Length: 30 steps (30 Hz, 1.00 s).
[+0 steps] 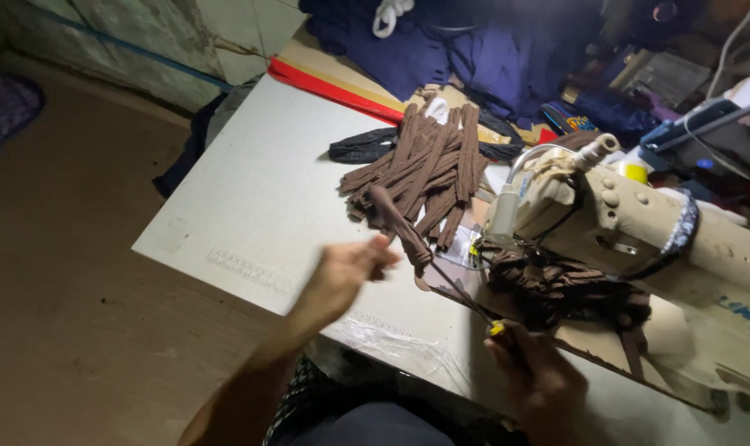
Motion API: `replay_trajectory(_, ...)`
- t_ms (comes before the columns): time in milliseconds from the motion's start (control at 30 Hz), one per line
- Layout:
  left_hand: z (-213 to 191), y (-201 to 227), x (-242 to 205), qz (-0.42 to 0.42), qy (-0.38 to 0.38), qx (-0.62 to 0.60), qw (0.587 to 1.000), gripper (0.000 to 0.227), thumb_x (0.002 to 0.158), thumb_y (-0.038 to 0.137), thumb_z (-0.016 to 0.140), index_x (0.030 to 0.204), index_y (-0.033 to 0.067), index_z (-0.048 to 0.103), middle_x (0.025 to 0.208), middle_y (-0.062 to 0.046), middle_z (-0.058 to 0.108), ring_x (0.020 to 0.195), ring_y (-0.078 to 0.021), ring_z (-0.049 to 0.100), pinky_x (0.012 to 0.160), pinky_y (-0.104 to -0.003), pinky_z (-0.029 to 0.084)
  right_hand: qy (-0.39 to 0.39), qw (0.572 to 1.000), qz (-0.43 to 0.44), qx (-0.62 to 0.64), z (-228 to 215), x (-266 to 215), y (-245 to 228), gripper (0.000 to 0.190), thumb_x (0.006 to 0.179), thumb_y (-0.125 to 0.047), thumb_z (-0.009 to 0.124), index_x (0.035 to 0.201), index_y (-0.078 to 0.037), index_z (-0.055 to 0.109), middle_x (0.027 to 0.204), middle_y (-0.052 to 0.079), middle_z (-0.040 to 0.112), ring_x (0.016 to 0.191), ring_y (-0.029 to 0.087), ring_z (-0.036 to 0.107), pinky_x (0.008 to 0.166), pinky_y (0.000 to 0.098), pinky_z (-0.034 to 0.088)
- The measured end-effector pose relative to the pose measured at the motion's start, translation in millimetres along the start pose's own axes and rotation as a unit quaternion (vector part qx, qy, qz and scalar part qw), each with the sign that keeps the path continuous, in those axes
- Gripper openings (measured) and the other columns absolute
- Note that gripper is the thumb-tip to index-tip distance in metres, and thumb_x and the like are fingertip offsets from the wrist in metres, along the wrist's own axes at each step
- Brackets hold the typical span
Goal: Processing small brown fabric strips using a screwdriver on a sewing table
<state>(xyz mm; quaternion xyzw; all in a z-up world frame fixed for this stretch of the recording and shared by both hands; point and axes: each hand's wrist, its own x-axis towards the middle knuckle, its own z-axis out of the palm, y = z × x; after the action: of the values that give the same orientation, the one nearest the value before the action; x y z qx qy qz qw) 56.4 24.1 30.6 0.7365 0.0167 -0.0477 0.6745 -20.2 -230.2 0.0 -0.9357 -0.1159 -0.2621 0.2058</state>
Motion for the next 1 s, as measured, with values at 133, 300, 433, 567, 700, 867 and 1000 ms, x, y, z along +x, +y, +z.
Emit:
replay_trajectory(133, 21.9, -3.8, 11.5, -0.083, -0.057, -0.216, 0.971, 0.052, 0.078, 0.047, 0.035, 0.097, 0.0033, 0.055, 0.097, -0.014, 0.063, 0.091, -0.0251, 0.061, 0.087, -0.038, 0.049, -0.011, 0.999, 0.018, -0.036, 22.5, -12.6, -9.6, 0.031, 0.076, -0.029, 0.063, 0.105, -0.017, 0.061, 0.088, 0.001, 0.063, 0.073, 0.015, 0.059, 0.068, 0.0265, 0.046)
replay_trajectory(300, 65.0, -27.2, 23.4, 0.055, 0.047, -0.337, 0.939, 0.035, 0.091, 0.038, 0.031, 0.081, 0.0098, 0.049, 0.072, -0.006, 0.059, 0.065, -0.0180, 0.057, 0.069, -0.034, 0.051, -0.107, 0.967, 0.178, 0.149, 49.1, -30.7, -16.0, 0.025, 0.077, -0.029, 0.059, 0.101, -0.022, 0.061, 0.090, -0.005, 0.064, 0.084, 0.007, 0.059, 0.082, 0.0175, 0.041)
replay_trajectory(433, 89.7, -36.6, 19.5, 0.146, 0.134, -0.375, 0.905, 0.037, 0.092, 0.040, 0.025, 0.073, 0.0118, 0.042, 0.050, -0.003, 0.047, 0.045, -0.0136, 0.049, 0.058, -0.032, 0.053, -0.178, 0.864, 0.276, 0.382, 54.6, -35.7, -23.0, 0.029, 0.080, -0.027, 0.054, 0.090, -0.003, 0.066, 0.068, 0.004, 0.057, 0.061, 0.013, 0.051, 0.057, 0.0232, 0.038)
replay_trajectory(567, 91.9, -42.7, 12.6, 0.151, 0.127, -0.369, 0.908, 0.038, 0.091, 0.041, 0.023, 0.072, 0.0121, 0.038, 0.047, -0.003, 0.043, 0.041, -0.0136, 0.043, 0.057, -0.032, 0.052, -0.227, 0.673, 0.394, 0.583, 47.7, -30.7, -39.0, 0.033, 0.083, -0.024, 0.052, 0.086, 0.008, 0.062, 0.051, 0.007, 0.040, 0.042, 0.014, 0.036, 0.037, 0.0253, 0.024)
replay_trajectory(700, 85.1, -37.5, 7.4, 0.146, 0.114, -0.362, 0.914, 0.042, 0.091, 0.042, 0.020, 0.069, 0.0110, 0.036, 0.047, -0.006, 0.043, 0.041, -0.0145, 0.042, 0.059, -0.034, 0.052, -0.279, 0.613, 0.409, 0.616, 50.1, -27.2, -42.0, 0.037, 0.082, -0.029, 0.051, 0.086, 0.006, 0.060, 0.059, 0.012, 0.049, 0.050, 0.018, 0.047, 0.045, 0.0252, 0.032)
replay_trajectory(867, 74.5, -24.5, -2.0, 0.185, 0.076, -0.304, 0.932, 0.038, 0.093, 0.037, 0.019, 0.072, 0.0108, 0.036, 0.049, -0.004, 0.046, 0.045, -0.0143, 0.046, 0.061, -0.035, 0.051, -0.256, 0.618, 0.408, 0.622, 63.0, -34.3, -40.7, 0.040, 0.081, -0.031, 0.051, 0.086, 0.008, 0.059, 0.054, 0.017, 0.048, 0.047, 0.022, 0.048, 0.042, 0.0286, 0.034)
replay_trajectory(1000, 70.4, -13.9, -14.6, 0.208, 0.065, -0.288, 0.932, 0.038, 0.093, 0.036, 0.018, 0.071, 0.0110, 0.036, 0.050, -0.004, 0.047, 0.047, -0.0150, 0.046, 0.061, -0.032, 0.045, -0.227, 0.747, 0.288, 0.555, 67.6, -39.9, -33.2, 0.035, 0.084, -0.025, 0.049, 0.088, 0.006, 0.064, 0.061, 0.008, 0.051, 0.049, 0.014, 0.046, 0.043, 0.0228, 0.034)
